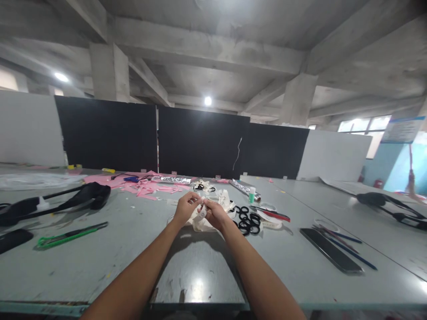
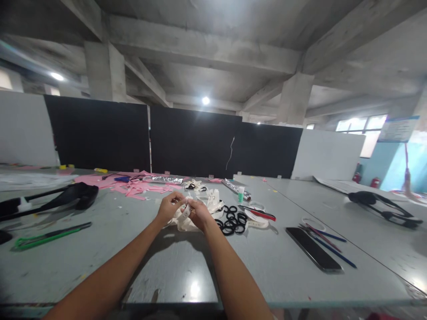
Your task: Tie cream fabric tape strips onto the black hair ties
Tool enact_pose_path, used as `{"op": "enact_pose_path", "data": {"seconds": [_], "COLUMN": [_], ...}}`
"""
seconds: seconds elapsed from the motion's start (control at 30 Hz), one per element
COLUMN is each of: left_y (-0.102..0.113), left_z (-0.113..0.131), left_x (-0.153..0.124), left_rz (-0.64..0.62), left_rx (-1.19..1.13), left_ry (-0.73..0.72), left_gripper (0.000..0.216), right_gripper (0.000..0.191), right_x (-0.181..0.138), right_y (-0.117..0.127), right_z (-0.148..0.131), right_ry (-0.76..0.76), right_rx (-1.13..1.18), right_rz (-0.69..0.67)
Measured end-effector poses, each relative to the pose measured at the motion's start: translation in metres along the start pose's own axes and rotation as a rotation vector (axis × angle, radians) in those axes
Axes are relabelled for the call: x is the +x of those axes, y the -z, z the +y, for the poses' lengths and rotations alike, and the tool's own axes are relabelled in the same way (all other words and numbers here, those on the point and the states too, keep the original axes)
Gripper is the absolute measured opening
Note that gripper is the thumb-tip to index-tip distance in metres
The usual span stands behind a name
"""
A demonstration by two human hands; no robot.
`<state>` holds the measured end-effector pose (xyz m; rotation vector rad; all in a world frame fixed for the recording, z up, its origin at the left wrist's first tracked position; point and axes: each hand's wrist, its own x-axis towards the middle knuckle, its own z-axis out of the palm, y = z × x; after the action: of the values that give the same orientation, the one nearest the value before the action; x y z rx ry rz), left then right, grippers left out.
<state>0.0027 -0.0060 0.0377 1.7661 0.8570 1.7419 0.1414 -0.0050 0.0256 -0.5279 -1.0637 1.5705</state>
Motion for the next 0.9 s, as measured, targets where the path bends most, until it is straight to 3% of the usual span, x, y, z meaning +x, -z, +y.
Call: {"op": "enact_pose_path", "data": {"seconds": [0.13,0.37,0.57,0.77,0.9], "left_y": [-0.002,-0.003,-0.004,-0.006,-0.007], "left_z": [-0.013,-0.017,-0.022,-0.028,-0.029], "left_x": [0.003,0.005,0.004,0.005,0.005], "left_rz": [0.010,0.071,0.063,0.038,0.026], "left_rx": [-0.089,-0.207,-0.271,-0.286,-0.289], "left_ry": [0.142,0.286,0.345,0.356,0.367], "left_gripper": [0.020,0.035,0.038,0.037,0.033], "right_gripper": [0.016,0.042,0.030,0.027,0.025], "right_x": [0.003,0.002,0.002,0.004,0.007], "right_y": [0.000,0.001,0.000,-0.004,-0.003], "right_z": [-0.005,-0.009,-0.008,-0.009,-0.006], "right_ry": [-0.021,0.077,0.322,0.356,0.390], "right_rx": [0.069,-0.025,-0.114,-0.360,-0.396], "right_rz": [0.104,0.158,0.134,0.193,0.165]}}
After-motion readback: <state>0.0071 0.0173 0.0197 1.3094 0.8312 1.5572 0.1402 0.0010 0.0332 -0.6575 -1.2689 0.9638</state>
